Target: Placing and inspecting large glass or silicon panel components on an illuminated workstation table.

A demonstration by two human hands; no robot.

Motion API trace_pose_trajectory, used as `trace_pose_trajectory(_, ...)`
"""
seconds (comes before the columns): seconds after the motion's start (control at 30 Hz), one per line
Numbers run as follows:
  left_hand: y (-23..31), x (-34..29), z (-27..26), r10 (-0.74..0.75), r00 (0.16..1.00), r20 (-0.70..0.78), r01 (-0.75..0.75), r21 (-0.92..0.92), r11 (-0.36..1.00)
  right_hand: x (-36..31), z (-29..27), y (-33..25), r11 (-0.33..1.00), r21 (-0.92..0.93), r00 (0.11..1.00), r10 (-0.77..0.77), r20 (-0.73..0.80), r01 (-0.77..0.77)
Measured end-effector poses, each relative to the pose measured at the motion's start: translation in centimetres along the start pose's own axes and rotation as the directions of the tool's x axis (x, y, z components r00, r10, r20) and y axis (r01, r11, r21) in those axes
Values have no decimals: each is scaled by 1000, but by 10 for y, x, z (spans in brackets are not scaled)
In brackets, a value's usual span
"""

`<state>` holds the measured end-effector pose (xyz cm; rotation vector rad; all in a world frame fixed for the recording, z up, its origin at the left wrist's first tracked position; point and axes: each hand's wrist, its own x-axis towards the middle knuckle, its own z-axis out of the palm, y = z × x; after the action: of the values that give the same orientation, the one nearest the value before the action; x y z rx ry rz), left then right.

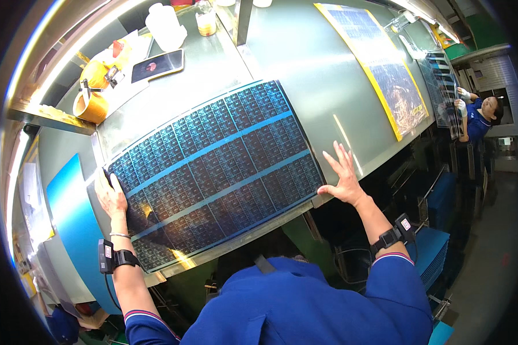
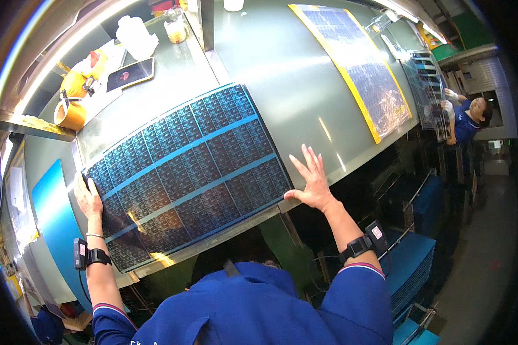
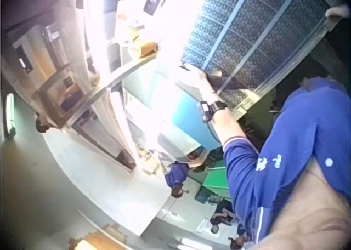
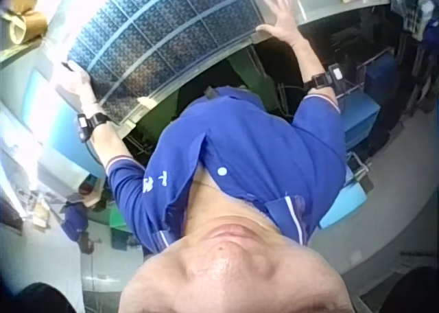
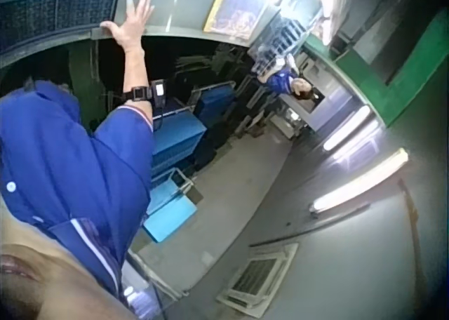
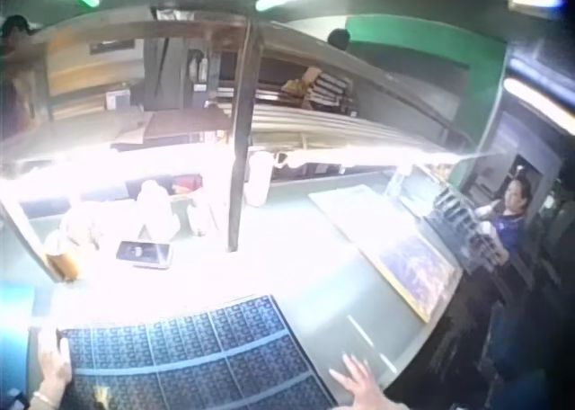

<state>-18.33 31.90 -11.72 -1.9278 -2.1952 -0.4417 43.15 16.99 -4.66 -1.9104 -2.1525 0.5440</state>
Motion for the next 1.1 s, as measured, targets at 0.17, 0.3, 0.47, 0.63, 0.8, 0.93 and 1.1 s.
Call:
trace_pose_trajectory(0.17,-4,-4,-1,-63,989,133,43,150,988,21,28,-65,936,-53,933,-338,126,347)
trace_pose_trajectory(0.3,2,-3,-11,-95,969,229,50,194,980,105,66,-124,783,63,772,-622,133,619)
trace_pose_trajectory(0.47,14,-1,-30,-161,939,304,102,200,975,207,61,-28,931,-364,928,-155,-339,22)
trace_pose_trajectory(0.63,4,-23,-34,-83,948,307,100,-39,994,205,48,-43,892,-435,983,51,-177,-124)
trace_pose_trajectory(0.8,-30,-112,-97,-9,993,115,52,-381,923,95,36,-15,990,-122,944,29,-328,-73)
trace_pose_trajectory(0.93,-36,-242,-179,298,904,306,-162,-399,902,-17,51,-40,952,-291,979,34,-201,-93)
trace_pose_trajectory(1.1,-43,-290,-171,370,860,352,-208,-419,884,-63,48,-53,865,-489,931,-264,-250,114)
